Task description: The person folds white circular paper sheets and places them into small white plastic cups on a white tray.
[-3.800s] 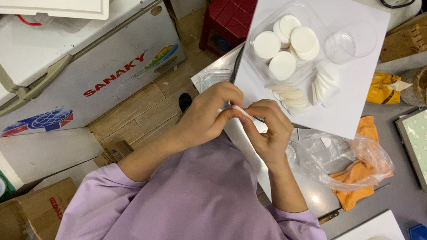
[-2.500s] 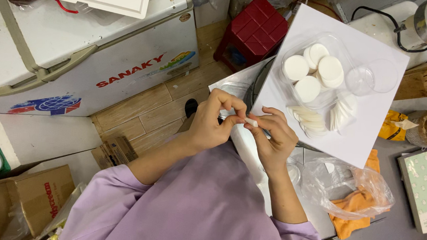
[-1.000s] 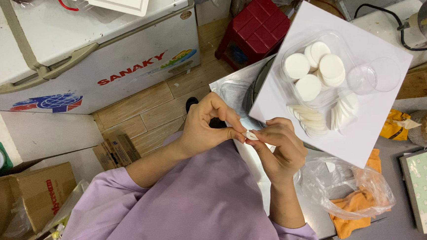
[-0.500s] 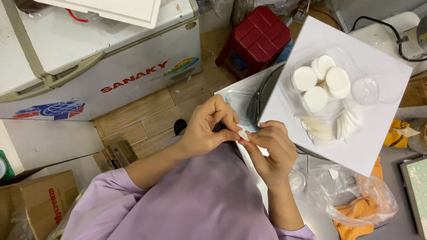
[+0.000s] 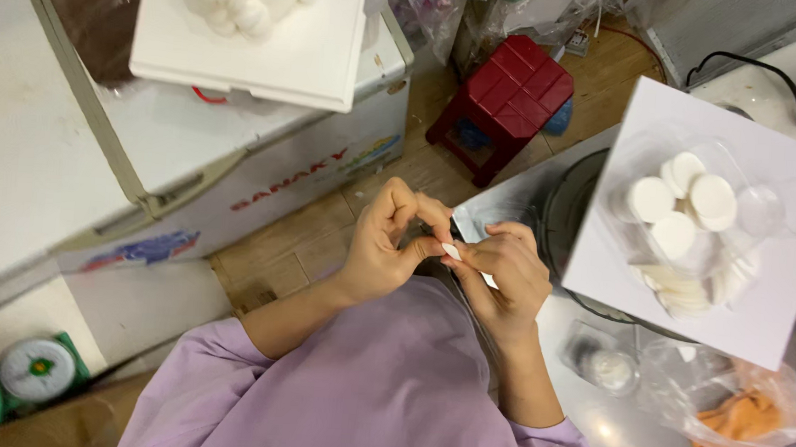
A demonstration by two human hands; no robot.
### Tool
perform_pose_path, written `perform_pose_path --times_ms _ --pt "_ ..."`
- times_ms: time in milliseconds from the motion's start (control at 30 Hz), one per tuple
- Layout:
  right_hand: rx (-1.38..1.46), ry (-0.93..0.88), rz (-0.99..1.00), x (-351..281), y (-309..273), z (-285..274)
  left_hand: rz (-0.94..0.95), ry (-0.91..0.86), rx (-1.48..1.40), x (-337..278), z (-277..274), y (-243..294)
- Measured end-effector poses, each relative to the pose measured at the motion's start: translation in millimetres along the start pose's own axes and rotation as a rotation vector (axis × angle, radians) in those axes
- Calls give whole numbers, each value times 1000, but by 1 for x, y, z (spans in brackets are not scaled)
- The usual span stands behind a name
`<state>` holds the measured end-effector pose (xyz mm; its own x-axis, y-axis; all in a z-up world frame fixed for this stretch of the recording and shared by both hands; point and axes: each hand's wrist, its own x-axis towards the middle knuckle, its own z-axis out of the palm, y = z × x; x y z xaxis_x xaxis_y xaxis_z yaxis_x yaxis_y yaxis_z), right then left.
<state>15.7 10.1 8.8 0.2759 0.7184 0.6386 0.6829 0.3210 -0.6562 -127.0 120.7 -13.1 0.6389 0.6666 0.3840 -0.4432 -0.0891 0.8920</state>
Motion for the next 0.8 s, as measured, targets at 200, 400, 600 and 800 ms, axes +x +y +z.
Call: perform_pose_path --times_ms 200,400,600,800 --pt "-72 98 35 20 -6 45 -99 -62 10 25 -47 11" --pt "-181 38 -11 37 -9 60 -140 -146 -39 34 -80 14" --pt "-185 -14 -5 49 -11 90 -42 -26 -72 28 -93 4" --pt "-58 36 24 58 -10 100 -44 53 -95 28 -112 12"
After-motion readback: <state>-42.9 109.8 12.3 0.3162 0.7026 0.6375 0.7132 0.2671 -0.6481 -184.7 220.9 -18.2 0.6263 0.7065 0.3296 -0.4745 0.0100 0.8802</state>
